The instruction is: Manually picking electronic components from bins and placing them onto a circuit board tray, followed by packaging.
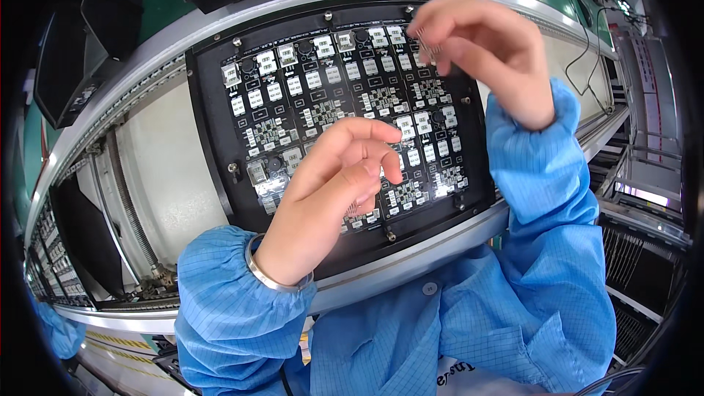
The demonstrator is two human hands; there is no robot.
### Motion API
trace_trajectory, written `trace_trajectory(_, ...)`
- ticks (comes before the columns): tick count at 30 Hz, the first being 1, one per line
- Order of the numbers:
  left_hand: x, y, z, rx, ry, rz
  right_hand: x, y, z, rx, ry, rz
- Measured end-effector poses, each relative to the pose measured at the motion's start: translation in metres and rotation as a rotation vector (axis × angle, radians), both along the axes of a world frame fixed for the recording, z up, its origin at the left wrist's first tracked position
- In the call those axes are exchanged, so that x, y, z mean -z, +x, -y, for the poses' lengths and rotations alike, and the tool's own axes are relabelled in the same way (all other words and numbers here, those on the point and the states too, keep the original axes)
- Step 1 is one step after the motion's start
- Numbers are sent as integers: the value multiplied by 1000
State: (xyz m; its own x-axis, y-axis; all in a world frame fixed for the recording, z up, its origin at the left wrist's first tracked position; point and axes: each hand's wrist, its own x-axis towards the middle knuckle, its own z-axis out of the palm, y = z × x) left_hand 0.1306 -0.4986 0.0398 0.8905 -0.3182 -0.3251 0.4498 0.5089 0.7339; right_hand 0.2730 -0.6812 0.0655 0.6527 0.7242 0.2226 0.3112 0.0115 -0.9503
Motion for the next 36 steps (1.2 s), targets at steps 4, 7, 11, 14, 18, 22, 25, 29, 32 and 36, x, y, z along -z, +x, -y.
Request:
trace_trajectory(4, 0, 0, 2, -12, 1, -9, 18, 21, 0, -16, -74, 24)
trace_trajectory(7, -1, 1, 3, -8, -6, -21, 17, 31, -4, -14, -345, 521)
trace_trajectory(11, -1, 3, 4, -7, -10, -23, 36, 43, -7, -30, -460, 933)
trace_trajectory(14, 0, 2, 3, -8, -8, -19, 40, 42, -12, -26, -510, 810)
trace_trajectory(18, 1, 2, 3, -4, -12, -24, 41, 43, -12, -17, -535, 813)
trace_trajectory(22, 1, 3, 3, -3, -14, -23, 40, 42, -13, -21, -549, 815)
trace_trajectory(25, 2, 3, 2, -7, -11, -20, 44, 44, -16, -23, -515, 801)
trace_trajectory(29, 1, 3, 2, -2, -16, -21, 45, 44, -17, -25, -513, 804)
trace_trajectory(32, 1, 4, 4, -10, -21, -21, 44, 44, -18, -35, -522, 789)
trace_trajectory(36, -1, 5, 7, -11, -12, -24, 40, 37, -21, -27, -581, 874)
